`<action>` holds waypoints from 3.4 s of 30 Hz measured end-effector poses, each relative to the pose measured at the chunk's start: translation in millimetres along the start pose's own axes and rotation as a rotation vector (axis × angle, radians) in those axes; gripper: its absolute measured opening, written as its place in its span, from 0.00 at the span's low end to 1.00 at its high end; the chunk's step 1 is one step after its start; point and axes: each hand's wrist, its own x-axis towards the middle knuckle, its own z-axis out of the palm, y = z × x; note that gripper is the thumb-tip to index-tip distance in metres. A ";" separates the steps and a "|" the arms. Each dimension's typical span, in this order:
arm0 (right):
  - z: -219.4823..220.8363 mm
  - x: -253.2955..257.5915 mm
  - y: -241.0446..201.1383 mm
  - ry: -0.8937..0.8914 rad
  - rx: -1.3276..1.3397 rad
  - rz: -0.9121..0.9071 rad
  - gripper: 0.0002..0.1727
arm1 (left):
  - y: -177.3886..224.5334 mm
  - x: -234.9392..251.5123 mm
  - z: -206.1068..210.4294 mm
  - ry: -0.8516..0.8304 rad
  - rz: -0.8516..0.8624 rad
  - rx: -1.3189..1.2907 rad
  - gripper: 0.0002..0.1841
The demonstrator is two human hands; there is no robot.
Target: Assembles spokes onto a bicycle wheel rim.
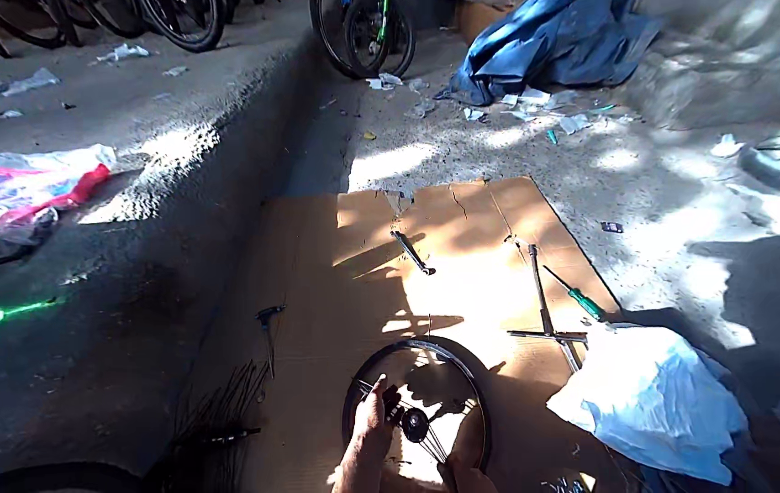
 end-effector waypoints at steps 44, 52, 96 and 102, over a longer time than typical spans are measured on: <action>8.0 16.2 32.1 0.127 0.123 -0.065 0.22 | -84.8 -81.0 -26.2 -0.178 0.009 -0.105 0.02; -17.2 21.5 36.9 0.540 -0.442 -0.141 0.16 | -82.7 -79.4 -28.1 -0.160 -0.031 -0.105 0.02; 6.4 41.4 -7.4 0.177 0.704 -0.224 0.18 | -98.5 -70.4 -40.2 -0.138 -0.016 -0.175 0.05; 12.7 40.0 -7.6 0.196 0.820 -0.199 0.15 | -94.4 -75.1 -39.9 -0.116 -0.029 -0.153 0.06</action>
